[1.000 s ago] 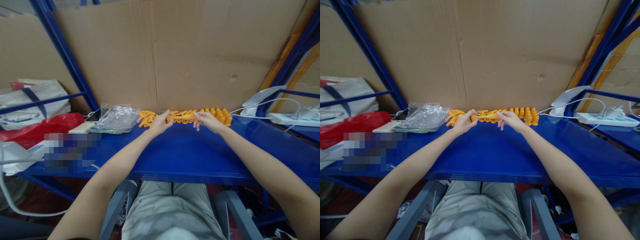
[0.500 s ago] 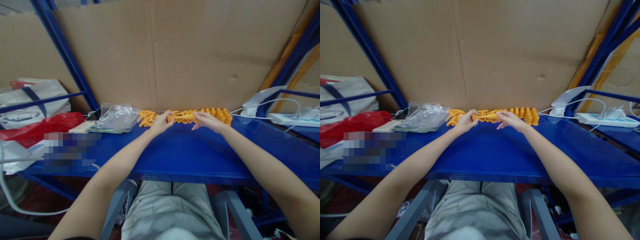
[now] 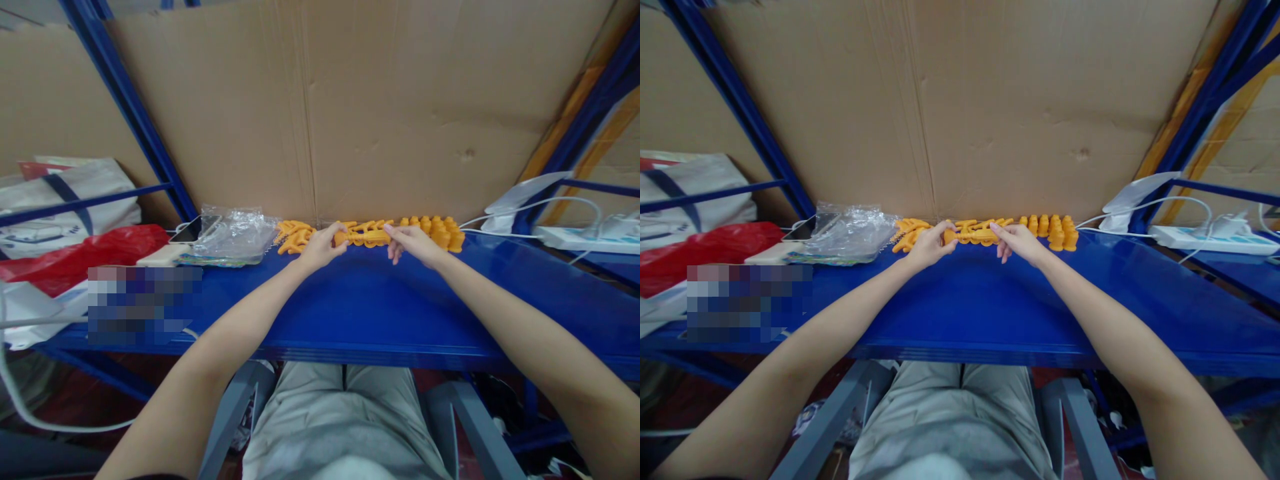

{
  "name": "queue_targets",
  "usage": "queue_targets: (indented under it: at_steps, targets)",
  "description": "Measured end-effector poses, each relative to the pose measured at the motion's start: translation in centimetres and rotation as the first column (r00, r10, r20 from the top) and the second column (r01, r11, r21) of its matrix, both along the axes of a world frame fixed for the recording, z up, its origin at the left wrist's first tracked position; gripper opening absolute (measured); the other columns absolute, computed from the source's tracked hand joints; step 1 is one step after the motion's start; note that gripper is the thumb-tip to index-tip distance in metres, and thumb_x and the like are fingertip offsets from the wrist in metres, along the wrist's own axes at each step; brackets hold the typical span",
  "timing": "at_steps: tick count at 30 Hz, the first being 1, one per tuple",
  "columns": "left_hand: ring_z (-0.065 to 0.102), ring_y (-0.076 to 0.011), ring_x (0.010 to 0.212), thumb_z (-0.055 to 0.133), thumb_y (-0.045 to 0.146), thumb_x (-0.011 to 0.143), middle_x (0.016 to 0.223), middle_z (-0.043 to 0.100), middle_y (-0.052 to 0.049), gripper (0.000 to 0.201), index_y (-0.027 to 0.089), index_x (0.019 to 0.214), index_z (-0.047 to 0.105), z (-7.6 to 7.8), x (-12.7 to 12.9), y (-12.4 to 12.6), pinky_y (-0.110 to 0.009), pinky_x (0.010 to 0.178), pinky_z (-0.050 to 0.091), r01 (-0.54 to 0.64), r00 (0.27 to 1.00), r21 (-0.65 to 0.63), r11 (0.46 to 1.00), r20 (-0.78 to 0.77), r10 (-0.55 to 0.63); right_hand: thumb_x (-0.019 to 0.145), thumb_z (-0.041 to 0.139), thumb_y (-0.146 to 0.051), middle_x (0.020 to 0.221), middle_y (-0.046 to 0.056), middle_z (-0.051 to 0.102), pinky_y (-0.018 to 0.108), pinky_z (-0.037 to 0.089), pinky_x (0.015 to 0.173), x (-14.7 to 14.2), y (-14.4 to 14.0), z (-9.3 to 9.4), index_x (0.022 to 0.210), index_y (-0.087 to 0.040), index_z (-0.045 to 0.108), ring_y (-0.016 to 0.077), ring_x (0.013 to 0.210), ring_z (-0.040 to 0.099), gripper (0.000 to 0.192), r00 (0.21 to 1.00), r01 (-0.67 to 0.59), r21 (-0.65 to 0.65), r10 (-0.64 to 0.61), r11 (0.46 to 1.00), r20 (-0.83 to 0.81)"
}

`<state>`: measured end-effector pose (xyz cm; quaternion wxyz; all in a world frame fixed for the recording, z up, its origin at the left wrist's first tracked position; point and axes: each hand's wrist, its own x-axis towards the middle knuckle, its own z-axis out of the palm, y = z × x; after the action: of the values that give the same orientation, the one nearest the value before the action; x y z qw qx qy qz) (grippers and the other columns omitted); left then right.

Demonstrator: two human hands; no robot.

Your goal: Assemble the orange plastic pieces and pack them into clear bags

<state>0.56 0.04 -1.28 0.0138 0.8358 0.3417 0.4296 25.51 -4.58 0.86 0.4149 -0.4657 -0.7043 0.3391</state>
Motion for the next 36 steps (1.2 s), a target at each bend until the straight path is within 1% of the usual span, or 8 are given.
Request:
queue_targets:
  at_steps: [2,5,6,8,12,20,30,36]
  targets:
    - [0.053,-0.0102,0.055,0.064,0.024,0.082,0.060,0.054,0.008,0.018,0.021,0.099,0.058,0.1,0.1,0.0,-0.020,0.057,0.039,-0.012,1.000,-0.028,1.000,0.011,0.012,0.081,0.056,-0.076,0.067,0.011,0.070,0.030,0.052,0.047,0.1,0.1,-0.1,0.074,-0.016,0.065,0.0162,0.047,0.063,0.060,1.000,0.028,0.010,-0.028,1.000,-0.005]
    - [0.053,-0.0102,0.055,0.063,0.024,0.082,0.062,0.057,0.008,0.017,0.021,0.097,0.057,0.1,0.1,0.1,-0.020,0.057,0.040,-0.017,0.999,-0.071,0.997,0.041,0.020,0.077,0.076,-0.056,0.095,0.009,0.074,0.027,0.055,0.049,0.4,0.4,-0.2,0.108,-0.020,0.066,0.0148,0.056,0.068,0.049,0.999,0.040,0.078,-0.037,0.996,-0.039]
    - [0.053,-0.0103,0.055,0.063,0.025,0.082,0.063,0.057,0.008,0.016,0.021,0.097,0.057,0.1,0.2,0.2,-0.020,0.057,0.040,-0.013,0.999,-0.084,0.996,0.052,0.017,0.074,0.080,-0.048,0.103,0.008,0.072,0.026,0.056,0.052,0.5,0.5,-0.3,0.118,-0.023,0.063,0.0146,0.061,0.069,0.054,0.998,0.025,0.105,-0.019,0.994,-0.053]
    - [0.053,-0.0104,0.055,0.064,0.026,0.082,0.065,0.058,0.007,0.017,0.021,0.096,0.056,0.0,0.2,0.2,-0.020,0.056,0.039,-0.003,0.998,-0.106,0.994,0.067,0.010,0.072,0.083,-0.037,0.110,0.007,0.070,0.028,0.059,0.059,0.7,0.7,-0.4,0.127,-0.025,0.060,0.0146,0.068,0.071,0.061,0.997,-0.023,0.144,0.034,0.989,-0.070]
    - [0.052,-0.0112,0.055,0.067,0.031,0.081,0.063,0.055,0.007,0.020,0.021,0.095,0.057,0.1,0.1,0.0,-0.021,0.056,0.039,-0.023,0.997,-0.109,0.994,0.070,0.031,0.074,0.080,-0.032,0.101,0.005,0.070,0.031,0.061,0.065,0.8,1.1,-0.7,0.122,-0.023,0.062,0.0145,0.067,0.069,0.052,0.992,-0.082,0.152,0.095,0.985,-0.082]
    - [0.051,-0.0111,0.055,0.068,0.037,0.083,0.064,0.058,0.006,0.021,0.021,0.091,0.056,0.3,0.1,-0.5,-0.021,0.056,0.037,-0.051,0.996,-0.067,0.996,0.068,0.055,0.071,0.081,-0.029,0.096,0.005,0.070,0.036,0.062,0.071,0.4,1.0,-0.7,0.118,-0.019,0.065,0.0150,0.063,0.069,0.052,0.991,-0.061,0.152,0.078,0.986,-0.106]
    - [0.053,-0.0114,0.059,0.070,0.034,0.082,0.065,0.058,0.006,0.020,0.021,0.089,0.057,0.5,0.3,-1.1,-0.021,0.059,0.038,-0.084,0.994,-0.056,0.995,0.071,0.087,0.065,0.085,-0.045,0.083,0.005,0.073,0.038,0.061,0.071,0.5,0.6,-0.6,0.109,-0.016,0.068,0.0173,0.059,0.069,0.056,0.995,-0.040,0.182,0.055,0.983,-0.079]
    - [0.053,-0.0107,0.058,0.071,0.036,0.082,0.066,0.057,0.007,0.022,0.021,0.090,0.057,0.4,0.3,-1.1,-0.021,0.059,0.039,-0.072,0.995,-0.013,0.997,0.067,0.072,0.067,0.077,-0.065,0.071,0.006,0.072,0.036,0.058,0.064,0.3,0.2,-0.2,0.086,-0.018,0.066,0.0194,0.056,0.068,0.053,0.997,-0.074,0.185,0.077,0.980,-0.006]
